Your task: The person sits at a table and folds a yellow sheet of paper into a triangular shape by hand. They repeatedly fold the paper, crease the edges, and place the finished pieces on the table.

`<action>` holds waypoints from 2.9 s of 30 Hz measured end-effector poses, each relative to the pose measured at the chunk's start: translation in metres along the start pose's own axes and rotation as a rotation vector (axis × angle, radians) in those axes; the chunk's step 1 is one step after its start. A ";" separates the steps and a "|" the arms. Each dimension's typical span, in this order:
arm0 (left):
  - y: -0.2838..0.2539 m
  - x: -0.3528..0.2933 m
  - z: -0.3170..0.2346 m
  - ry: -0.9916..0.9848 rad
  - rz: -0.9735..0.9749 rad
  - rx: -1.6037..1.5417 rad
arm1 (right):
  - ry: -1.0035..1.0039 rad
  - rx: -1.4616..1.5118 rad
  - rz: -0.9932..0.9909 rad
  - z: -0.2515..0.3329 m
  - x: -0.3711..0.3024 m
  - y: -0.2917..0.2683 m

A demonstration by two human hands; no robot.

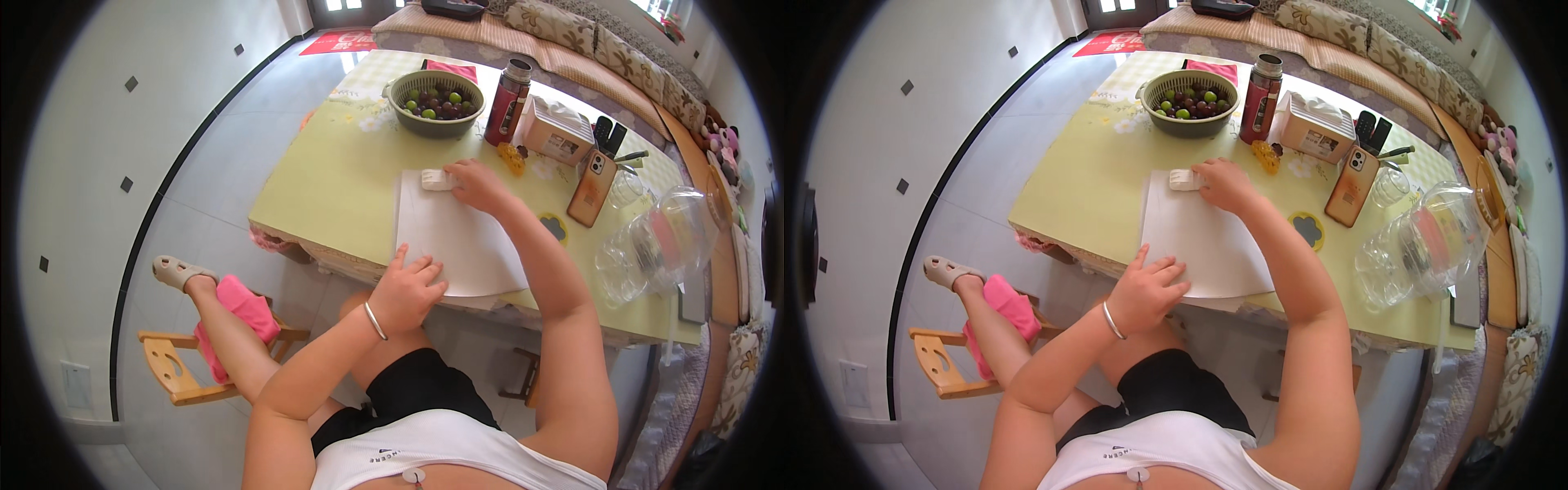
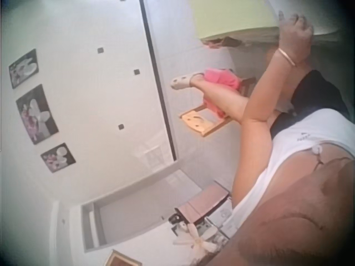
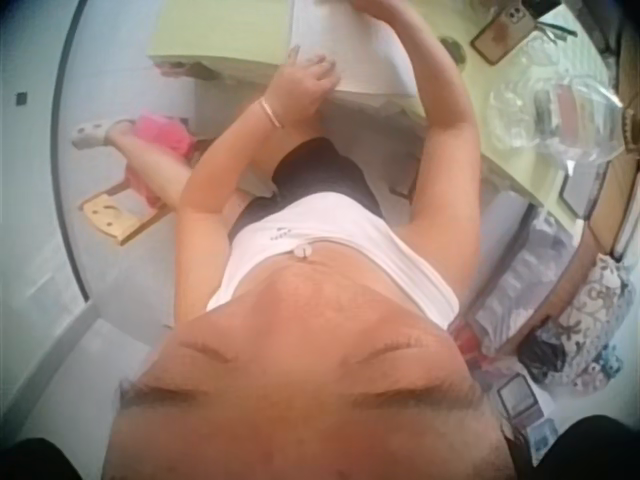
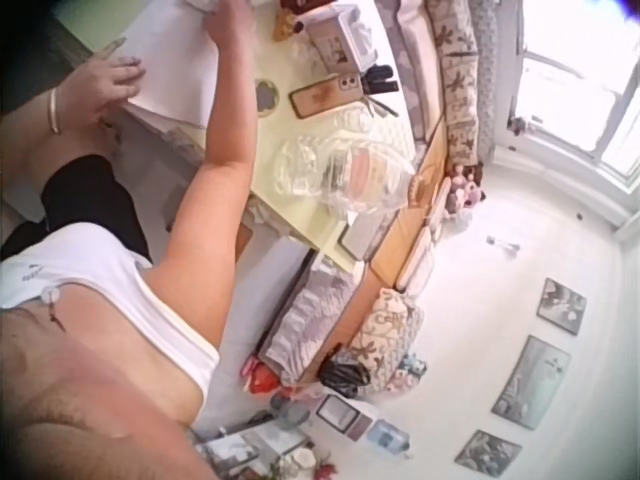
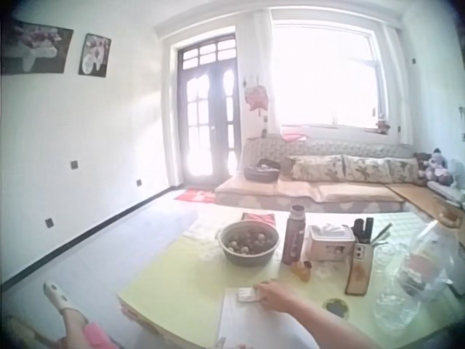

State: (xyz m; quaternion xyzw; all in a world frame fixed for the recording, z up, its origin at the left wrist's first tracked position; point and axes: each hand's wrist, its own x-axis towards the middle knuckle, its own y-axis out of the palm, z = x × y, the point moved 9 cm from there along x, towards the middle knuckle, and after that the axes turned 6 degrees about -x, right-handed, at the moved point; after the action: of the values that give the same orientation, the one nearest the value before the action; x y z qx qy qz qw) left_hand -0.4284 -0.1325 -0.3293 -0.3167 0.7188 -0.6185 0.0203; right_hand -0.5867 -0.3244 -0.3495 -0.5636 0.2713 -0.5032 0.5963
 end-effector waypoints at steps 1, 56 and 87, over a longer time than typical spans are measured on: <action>0.000 -0.002 0.006 -0.007 0.032 0.009 | -0.014 -0.012 -0.025 0.002 0.001 -0.002; -0.024 -0.033 0.011 -0.203 -0.180 -0.198 | 0.167 0.197 -0.265 0.022 -0.139 -0.043; -0.015 -0.021 0.018 -0.163 -0.227 0.130 | -0.042 0.105 -0.163 0.021 -0.016 -0.007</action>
State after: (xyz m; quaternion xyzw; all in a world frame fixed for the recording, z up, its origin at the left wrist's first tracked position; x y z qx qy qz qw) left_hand -0.3975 -0.1387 -0.3280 -0.4432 0.6327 -0.6344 0.0290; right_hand -0.5759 -0.3005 -0.3424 -0.5622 0.1853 -0.5515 0.5878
